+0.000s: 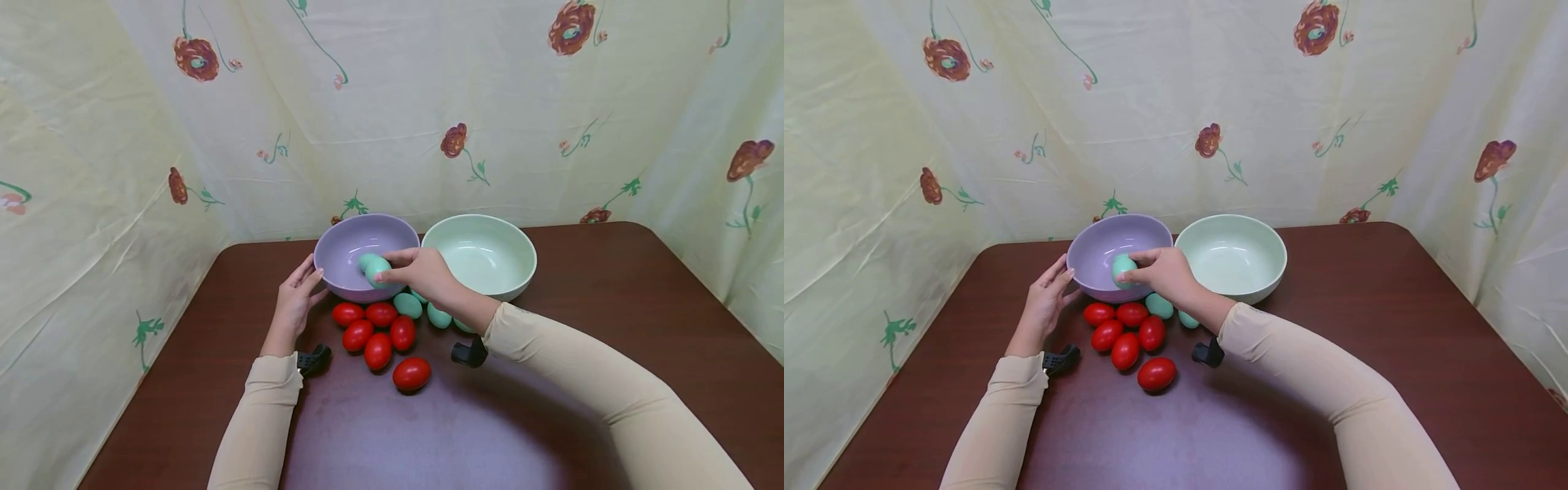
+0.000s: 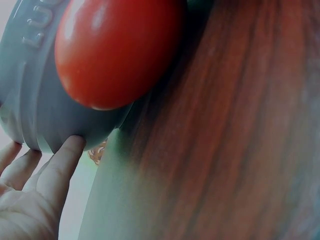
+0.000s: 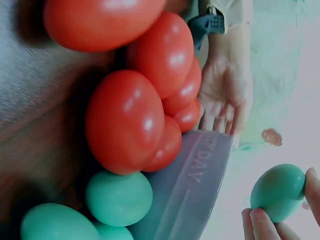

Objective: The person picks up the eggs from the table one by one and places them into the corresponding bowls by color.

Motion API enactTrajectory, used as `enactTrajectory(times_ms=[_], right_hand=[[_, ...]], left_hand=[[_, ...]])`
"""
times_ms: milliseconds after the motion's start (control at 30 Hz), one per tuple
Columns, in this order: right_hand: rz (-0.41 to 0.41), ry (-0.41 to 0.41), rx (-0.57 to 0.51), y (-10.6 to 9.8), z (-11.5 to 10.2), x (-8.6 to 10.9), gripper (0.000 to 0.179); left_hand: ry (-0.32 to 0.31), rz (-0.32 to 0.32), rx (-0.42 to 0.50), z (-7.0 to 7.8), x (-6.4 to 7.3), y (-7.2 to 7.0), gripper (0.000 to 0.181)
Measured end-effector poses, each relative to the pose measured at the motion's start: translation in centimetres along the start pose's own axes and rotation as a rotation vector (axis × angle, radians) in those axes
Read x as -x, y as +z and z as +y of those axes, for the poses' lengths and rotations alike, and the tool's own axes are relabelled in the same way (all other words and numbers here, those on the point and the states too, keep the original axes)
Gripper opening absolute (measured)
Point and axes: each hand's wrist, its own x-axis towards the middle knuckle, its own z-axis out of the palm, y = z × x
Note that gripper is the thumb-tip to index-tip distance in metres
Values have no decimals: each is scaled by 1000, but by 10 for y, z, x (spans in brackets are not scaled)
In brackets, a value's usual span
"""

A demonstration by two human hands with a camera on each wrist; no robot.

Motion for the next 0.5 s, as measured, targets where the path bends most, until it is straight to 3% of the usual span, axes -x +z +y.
enactTrajectory(times_ms=[267,500], right_hand=[[4,-13,-18,11,1,-20,50],[8,-36,-51,17,-1,-32,46]], left_hand=[[-22,-5,2,-1,1,0,58],[-2,1,-2,0,1,0,59]])
